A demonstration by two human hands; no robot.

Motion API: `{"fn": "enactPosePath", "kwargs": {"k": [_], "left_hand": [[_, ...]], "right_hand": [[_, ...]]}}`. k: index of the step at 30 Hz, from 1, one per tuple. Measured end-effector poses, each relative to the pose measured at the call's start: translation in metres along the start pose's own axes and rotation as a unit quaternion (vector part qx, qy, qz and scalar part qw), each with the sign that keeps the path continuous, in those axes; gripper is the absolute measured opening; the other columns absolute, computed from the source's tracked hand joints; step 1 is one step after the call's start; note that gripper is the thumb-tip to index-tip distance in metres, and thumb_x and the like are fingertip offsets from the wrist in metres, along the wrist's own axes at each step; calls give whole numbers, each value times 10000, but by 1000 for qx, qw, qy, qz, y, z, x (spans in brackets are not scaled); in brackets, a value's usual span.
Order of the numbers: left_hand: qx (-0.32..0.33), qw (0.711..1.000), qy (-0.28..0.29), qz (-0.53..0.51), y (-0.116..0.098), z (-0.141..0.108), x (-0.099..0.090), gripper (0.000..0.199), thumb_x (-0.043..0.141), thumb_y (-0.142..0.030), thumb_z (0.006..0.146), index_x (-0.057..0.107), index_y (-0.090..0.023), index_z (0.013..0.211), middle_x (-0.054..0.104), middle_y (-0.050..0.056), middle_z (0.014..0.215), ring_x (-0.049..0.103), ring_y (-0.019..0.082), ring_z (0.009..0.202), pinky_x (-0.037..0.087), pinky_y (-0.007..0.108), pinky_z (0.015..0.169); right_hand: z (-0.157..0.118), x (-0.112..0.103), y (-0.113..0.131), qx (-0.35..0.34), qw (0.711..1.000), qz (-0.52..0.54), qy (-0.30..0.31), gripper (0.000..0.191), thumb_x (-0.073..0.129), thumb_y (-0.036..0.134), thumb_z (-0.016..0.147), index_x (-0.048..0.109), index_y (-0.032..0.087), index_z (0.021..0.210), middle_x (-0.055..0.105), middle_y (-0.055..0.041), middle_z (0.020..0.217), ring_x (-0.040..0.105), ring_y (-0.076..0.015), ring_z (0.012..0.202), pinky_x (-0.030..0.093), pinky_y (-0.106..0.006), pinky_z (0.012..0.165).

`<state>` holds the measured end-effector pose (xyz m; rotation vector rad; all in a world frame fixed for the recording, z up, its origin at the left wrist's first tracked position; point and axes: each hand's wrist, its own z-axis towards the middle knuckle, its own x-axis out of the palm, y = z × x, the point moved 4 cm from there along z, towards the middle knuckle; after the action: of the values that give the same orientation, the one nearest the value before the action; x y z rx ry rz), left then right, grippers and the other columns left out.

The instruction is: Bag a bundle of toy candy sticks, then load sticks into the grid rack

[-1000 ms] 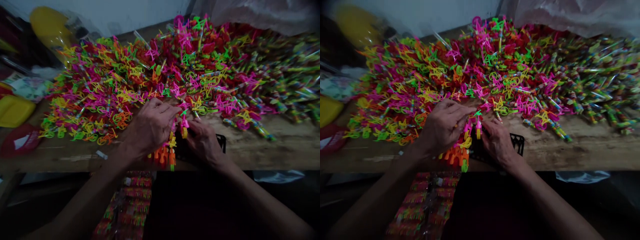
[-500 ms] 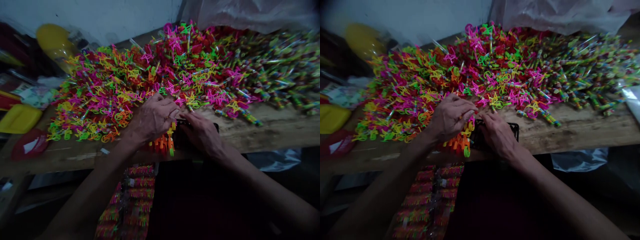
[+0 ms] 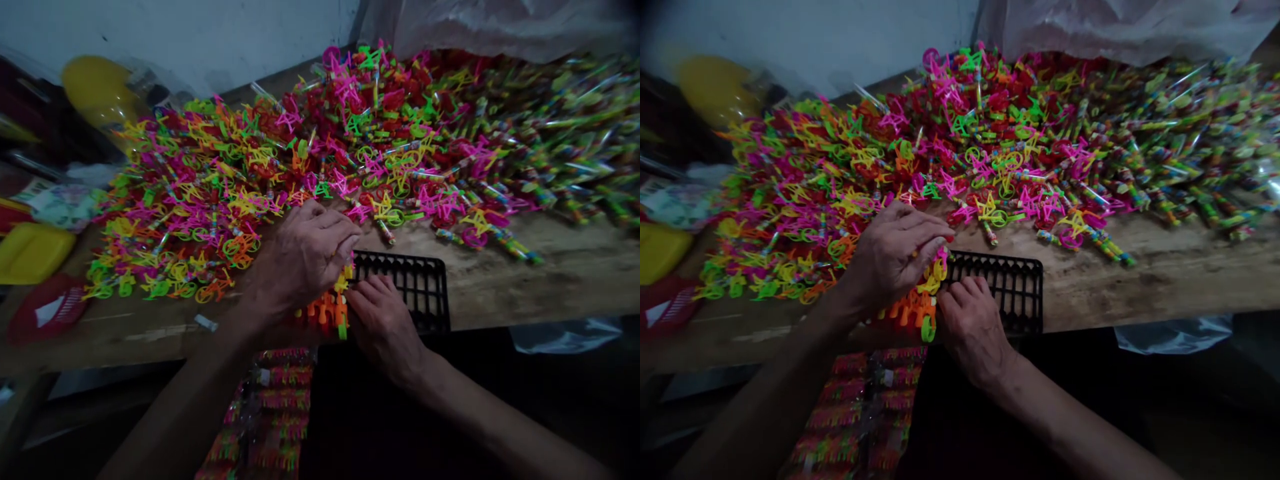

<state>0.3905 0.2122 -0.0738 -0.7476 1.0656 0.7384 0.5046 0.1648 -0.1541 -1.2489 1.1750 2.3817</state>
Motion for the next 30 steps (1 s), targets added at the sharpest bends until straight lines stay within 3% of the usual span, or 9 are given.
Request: {"fn": "enactPosePath", "kwargs": {"k": [6, 11, 15, 18, 21, 23, 25, 28, 30], "left_hand": [[-16, 1000, 6, -2, 1, -1, 1, 271, 421, -277, 928, 654, -173, 1018, 668, 60, 991, 538, 219, 957, 361, 412, 899], [-41, 999, 22, 4, -6, 2, -5, 286, 399, -261, 941, 663, -165, 994, 667, 52, 966, 533, 194, 916, 373, 382, 882], [-50, 998, 33, 13, -12, 5, -13, 275, 411, -238, 935, 671, -168, 986, 669, 41, 972, 535, 184, 902, 384, 372, 879], [-59, 998, 12, -18, -13, 2, -21, 247, 451, -237, 920, 669, -193, 1026, 659, 39, 1066, 543, 197, 981, 383, 385, 915], [-68, 988, -77, -116, -2, -4, -36, 261, 437, -230, 929, 651, -208, 1078, 631, 39, 1162, 523, 193, 1102, 360, 377, 984], [-134, 953, -165, -217, 19, -8, -48, 253, 441, -244, 929, 659, -216, 1054, 636, 34, 1137, 517, 179, 1116, 338, 352, 1015], [-242, 875, -223, -354, 47, -9, -52, 186, 536, -274, 883, 679, -215, 987, 638, 31, 1096, 520, 176, 1093, 349, 309, 1001], [-333, 758, -212, -520, 84, -3, -46, 195, 628, -321, 809, 678, -182, 936, 658, 49, 1015, 590, 174, 909, 454, 276, 833], [-347, 716, -178, -579, 100, 1, -40, 274, 554, -375, 838, 665, -149, 943, 676, 84, 957, 624, 172, 758, 493, 291, 711]], "right_hand": [[-5, 2, -1, -9, 1000, 2, -6, 197, 416, 179, 916, 582, 143, 817, 541, -50, 786, 425, -190, 776, 335, -347, 748], [-8, 1, 2, -57, 993, -9, -101, 206, 375, 143, 910, 579, 125, 897, 543, -62, 778, 436, -196, 765, 361, -354, 768], [-6, 7, 2, -72, 988, -31, -130, 219, 365, 122, 901, 576, 164, 861, 554, -48, 755, 468, -187, 727, 382, -330, 734], [-7, 3, -5, -79, 991, -36, -102, 164, 439, 148, 880, 588, 196, 832, 584, -32, 734, 514, -187, 716, 398, -320, 704], [0, -24, -24, -80, 996, -14, -45, 170, 454, 191, 891, 619, 221, 865, 627, -35, 780, 562, -177, 731, 425, -294, 676], [20, -50, -37, -65, 997, -27, -12, 261, 391, 200, 927, 637, 228, 844, 640, -40, 809, 583, -157, 720, 431, -265, 646], [56, -74, -46, -36, 996, -75, -20, 260, 404, 266, 940, 645, 219, 854, 642, -49, 848, 589, -163, 741, 433, -266, 652], [127, -80, -43, -90, 984, -155, -21, 270, 375, 239, 949, 637, 181, 981, 638, -82, 963, 571, -191, 865, 422, -304, 772], [170, -62, -43, -134, 965, -225, 26, 235, 419, 195, 921, 626, 183, 1031, 635, -81, 1003, 540, -218, 924, 393, -337, 815]]}}
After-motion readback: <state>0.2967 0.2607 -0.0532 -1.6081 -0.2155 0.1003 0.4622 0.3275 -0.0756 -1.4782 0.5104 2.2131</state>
